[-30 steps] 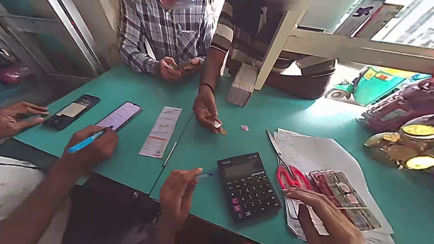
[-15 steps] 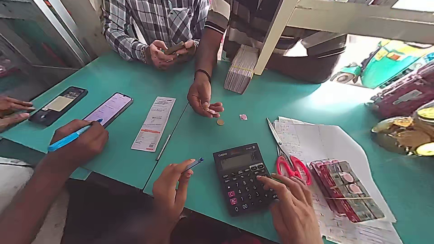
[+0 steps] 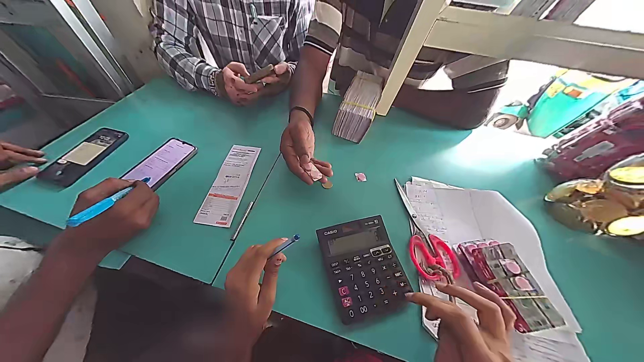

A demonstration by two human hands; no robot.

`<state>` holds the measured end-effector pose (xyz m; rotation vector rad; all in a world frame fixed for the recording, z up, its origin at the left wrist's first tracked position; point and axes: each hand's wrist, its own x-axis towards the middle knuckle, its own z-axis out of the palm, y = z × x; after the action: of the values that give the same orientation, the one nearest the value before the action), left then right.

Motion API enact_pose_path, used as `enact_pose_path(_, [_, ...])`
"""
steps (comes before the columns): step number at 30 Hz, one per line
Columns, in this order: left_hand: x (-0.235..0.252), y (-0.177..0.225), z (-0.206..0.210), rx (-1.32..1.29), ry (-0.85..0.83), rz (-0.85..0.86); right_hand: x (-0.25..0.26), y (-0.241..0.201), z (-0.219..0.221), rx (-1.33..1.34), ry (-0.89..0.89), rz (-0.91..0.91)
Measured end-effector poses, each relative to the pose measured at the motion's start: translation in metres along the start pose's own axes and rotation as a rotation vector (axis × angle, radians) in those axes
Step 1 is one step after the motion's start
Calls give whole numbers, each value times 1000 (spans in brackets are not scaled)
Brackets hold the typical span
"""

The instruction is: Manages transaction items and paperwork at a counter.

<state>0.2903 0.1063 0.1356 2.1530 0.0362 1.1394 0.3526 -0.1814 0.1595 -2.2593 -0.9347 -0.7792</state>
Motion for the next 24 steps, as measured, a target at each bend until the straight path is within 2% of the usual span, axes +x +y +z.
enact_pose_path(3, [-1,1,0,11,6,-5,0,0,0,-50,-62,3])
enact_pose_path(8, [-1,0,-1,-17,8,-5,-6,5,-3,35,69,-54])
enact_pose_path(13, [-1,0,-2,-11,-3,7,-5,8,-3,125,20,-64])
enact_pose_path(18, [-3,0,-3,-124,75,31,-3,6,6,126,-8,-41])
enact_pose_path(21, [1,2,-8,-236,141,92,-3,5,7,129,-16,-18])
enact_pose_path(24, [16,19,-34,-257,125,278,-4,6,8,135,-8,-23])
